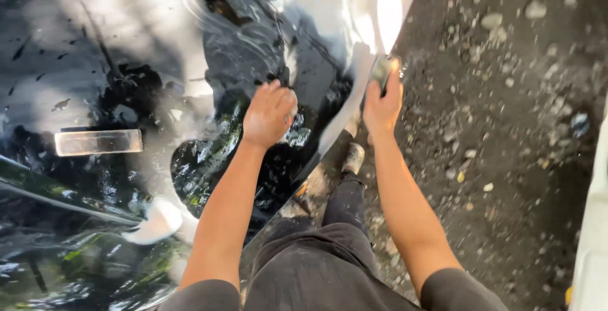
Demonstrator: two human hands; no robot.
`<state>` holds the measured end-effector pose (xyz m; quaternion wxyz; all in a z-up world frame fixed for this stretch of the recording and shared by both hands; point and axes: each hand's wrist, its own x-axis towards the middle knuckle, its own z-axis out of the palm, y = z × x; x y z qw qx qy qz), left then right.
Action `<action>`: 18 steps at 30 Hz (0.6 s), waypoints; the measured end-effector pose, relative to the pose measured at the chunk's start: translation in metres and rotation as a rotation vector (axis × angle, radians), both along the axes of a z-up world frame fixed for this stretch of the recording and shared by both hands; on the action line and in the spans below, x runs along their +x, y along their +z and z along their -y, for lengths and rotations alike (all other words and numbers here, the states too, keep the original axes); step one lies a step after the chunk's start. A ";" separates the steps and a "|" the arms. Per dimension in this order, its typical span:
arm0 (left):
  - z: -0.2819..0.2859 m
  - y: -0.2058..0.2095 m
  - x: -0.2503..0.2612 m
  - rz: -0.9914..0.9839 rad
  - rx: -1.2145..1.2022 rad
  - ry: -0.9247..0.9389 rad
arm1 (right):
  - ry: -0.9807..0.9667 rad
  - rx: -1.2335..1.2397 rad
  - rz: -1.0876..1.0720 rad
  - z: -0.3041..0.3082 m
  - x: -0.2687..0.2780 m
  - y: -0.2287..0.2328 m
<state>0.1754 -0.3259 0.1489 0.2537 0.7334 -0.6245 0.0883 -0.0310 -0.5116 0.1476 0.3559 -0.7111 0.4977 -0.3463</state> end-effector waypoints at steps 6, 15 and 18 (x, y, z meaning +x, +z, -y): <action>0.039 0.039 0.003 -0.305 -0.244 0.183 | 0.651 -0.495 -0.134 -0.012 0.057 0.004; 0.229 0.082 0.084 -0.386 -0.221 0.594 | 0.578 -0.743 -0.220 0.152 0.294 -0.049; 0.267 0.087 0.114 -0.420 -0.183 0.657 | 0.710 -0.347 -0.295 0.169 0.336 -0.145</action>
